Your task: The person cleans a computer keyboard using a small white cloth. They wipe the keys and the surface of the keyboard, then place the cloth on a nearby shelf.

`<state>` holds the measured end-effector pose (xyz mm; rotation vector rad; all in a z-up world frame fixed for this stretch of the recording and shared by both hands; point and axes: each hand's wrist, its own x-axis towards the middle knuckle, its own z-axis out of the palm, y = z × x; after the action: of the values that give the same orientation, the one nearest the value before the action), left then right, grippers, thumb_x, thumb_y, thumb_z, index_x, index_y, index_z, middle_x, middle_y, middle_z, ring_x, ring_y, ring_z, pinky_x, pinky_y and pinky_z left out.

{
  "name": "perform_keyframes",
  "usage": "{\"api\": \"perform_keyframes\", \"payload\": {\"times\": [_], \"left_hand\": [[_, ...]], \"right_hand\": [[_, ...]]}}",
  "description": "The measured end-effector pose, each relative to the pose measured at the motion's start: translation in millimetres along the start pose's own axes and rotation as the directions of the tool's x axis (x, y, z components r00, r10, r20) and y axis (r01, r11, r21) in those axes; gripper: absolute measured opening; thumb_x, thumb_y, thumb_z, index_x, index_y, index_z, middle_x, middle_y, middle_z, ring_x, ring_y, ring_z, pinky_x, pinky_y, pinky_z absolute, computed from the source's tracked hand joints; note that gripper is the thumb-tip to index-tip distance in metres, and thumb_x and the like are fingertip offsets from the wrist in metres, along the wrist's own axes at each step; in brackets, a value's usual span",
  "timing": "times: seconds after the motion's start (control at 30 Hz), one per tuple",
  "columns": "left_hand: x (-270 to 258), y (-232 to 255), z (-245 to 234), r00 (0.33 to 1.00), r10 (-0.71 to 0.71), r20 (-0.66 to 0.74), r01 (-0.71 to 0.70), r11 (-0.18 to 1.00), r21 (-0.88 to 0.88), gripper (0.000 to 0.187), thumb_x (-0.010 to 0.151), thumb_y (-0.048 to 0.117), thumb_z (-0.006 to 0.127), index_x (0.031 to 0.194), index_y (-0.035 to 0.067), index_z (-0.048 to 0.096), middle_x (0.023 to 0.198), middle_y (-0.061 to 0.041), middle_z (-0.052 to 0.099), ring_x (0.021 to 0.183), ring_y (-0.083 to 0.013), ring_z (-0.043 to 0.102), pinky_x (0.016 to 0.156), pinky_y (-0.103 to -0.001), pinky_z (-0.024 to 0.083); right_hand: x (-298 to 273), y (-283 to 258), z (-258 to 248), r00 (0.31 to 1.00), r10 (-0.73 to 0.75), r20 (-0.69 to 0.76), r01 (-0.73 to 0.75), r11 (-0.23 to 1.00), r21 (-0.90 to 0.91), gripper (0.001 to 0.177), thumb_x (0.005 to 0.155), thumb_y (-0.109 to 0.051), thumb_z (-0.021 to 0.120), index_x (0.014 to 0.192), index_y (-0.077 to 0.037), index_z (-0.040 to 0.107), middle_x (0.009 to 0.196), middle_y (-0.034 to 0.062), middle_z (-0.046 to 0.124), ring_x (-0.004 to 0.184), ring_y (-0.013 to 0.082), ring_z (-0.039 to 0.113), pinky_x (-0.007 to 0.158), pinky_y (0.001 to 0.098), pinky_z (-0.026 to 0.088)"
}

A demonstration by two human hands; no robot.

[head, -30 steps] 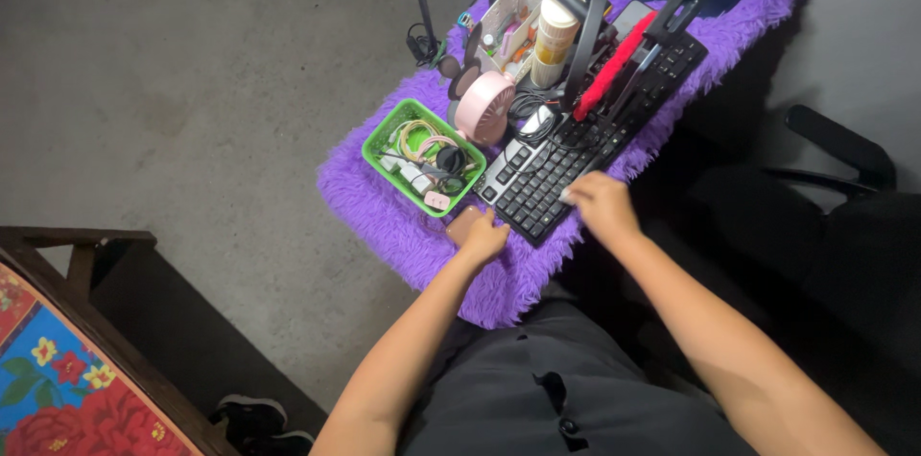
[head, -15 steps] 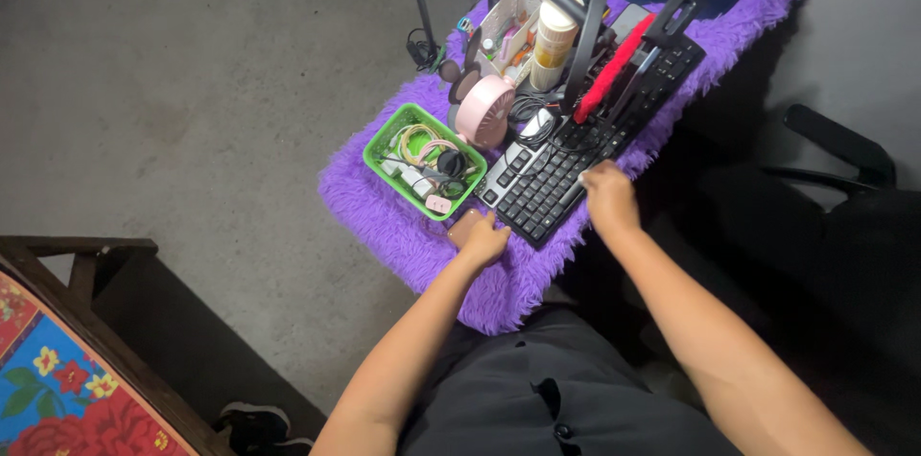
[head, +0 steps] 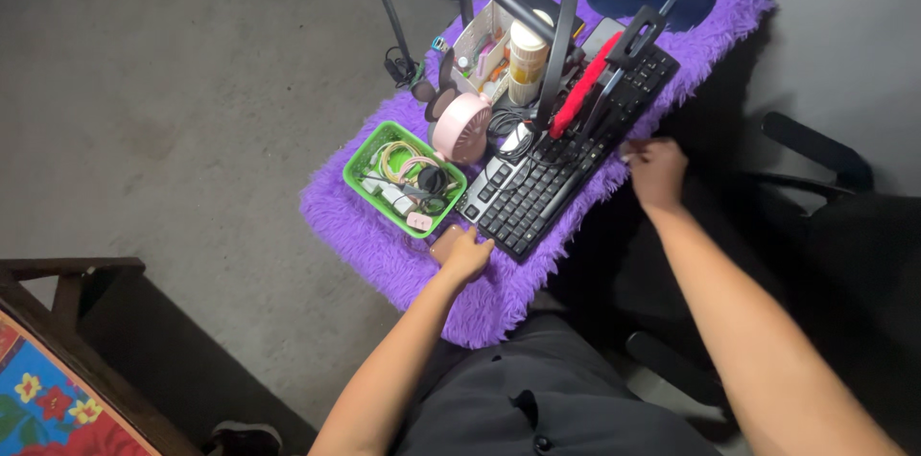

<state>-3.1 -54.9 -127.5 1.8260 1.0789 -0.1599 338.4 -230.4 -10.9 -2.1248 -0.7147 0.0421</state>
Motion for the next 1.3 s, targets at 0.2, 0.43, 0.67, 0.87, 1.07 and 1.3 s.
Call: {"api": "perform_keyframes", "payload": {"times": [0.2, 0.43, 0.67, 0.87, 1.07, 1.3], "left_hand": [[-5, 1, -4, 1.000, 0.011, 0.013, -0.010, 0.998, -0.058, 0.061, 0.086, 0.032, 0.067, 0.132, -0.006, 0.054, 0.107, -0.031, 0.070, 0.100, -0.0429, 0.070, 0.088, -0.046, 0.054], [-7, 1, -6, 1.000, -0.003, 0.028, 0.006, 0.996, -0.088, 0.052, 0.088, 0.029, 0.065, 0.127, -0.005, 0.059, 0.106, -0.030, 0.072, 0.099, -0.0419, 0.071, 0.088, -0.045, 0.054], [-5, -5, -1, 0.999, 0.053, 0.004, -0.052, 0.992, -0.111, 0.066, 0.090, 0.027, 0.067, 0.142, -0.008, 0.048, 0.124, -0.033, 0.065, 0.115, -0.0409, 0.066, 0.098, -0.041, 0.051], [-5, -3, 1, 1.000, -0.015, 0.023, 0.018, 0.991, -0.129, 0.072, 0.088, 0.027, 0.065, 0.147, -0.007, 0.043, 0.129, -0.031, 0.064, 0.119, -0.0386, 0.066, 0.100, -0.039, 0.051], [-3, -4, 1, 0.998, -0.040, 0.040, 0.047, 0.981, -0.189, 0.073, 0.088, 0.022, 0.064, 0.152, -0.004, 0.039, 0.122, -0.029, 0.068, 0.106, -0.0344, 0.070, 0.090, -0.038, 0.054], [-11, 5, -4, 0.986, -0.117, 0.117, 0.148, 0.940, -0.308, 0.074, 0.086, 0.014, 0.058, 0.156, 0.003, 0.036, 0.102, -0.022, 0.071, 0.072, -0.0267, 0.068, 0.060, -0.038, 0.053]], "right_hand": [[30, 14, 6, 1.000, -0.028, 0.007, 0.028, 0.999, 0.035, 0.009, 0.089, 0.001, 0.080, 0.097, 0.000, 0.077, 0.097, 0.0140, 0.071, 0.081, 0.0224, 0.073, 0.074, 0.0321, 0.057], [9, -7, 20, 0.988, 0.141, 0.060, -0.150, 0.967, 0.207, 0.009, 0.090, -0.002, 0.077, 0.099, -0.005, 0.077, 0.091, 0.0108, 0.076, 0.083, 0.0206, 0.075, 0.077, 0.0301, 0.058], [-25, -12, 23, 0.999, 0.055, 0.001, -0.055, 0.998, 0.036, 0.014, 0.082, 0.002, 0.079, 0.096, 0.002, 0.076, 0.100, 0.0154, 0.072, 0.085, 0.0250, 0.075, 0.079, 0.0320, 0.061], [-33, -13, 31, 0.981, 0.172, 0.084, -0.179, 0.980, 0.083, 0.013, 0.083, 0.001, 0.080, 0.095, 0.001, 0.076, 0.100, 0.0137, 0.072, 0.088, 0.0233, 0.076, 0.081, 0.0306, 0.060], [-44, -37, 17, 0.988, 0.104, 0.114, -0.111, 0.992, 0.053, 0.014, 0.083, -0.001, 0.079, 0.096, 0.000, 0.077, 0.101, 0.0132, 0.072, 0.088, 0.0233, 0.075, 0.078, 0.0312, 0.059], [-79, -88, 33, 0.972, -0.123, 0.199, 0.120, 0.992, 0.027, 0.012, 0.085, 0.000, 0.075, 0.097, 0.000, 0.077, 0.096, 0.0150, 0.070, 0.075, 0.0256, 0.069, 0.070, 0.0336, 0.056]]}}
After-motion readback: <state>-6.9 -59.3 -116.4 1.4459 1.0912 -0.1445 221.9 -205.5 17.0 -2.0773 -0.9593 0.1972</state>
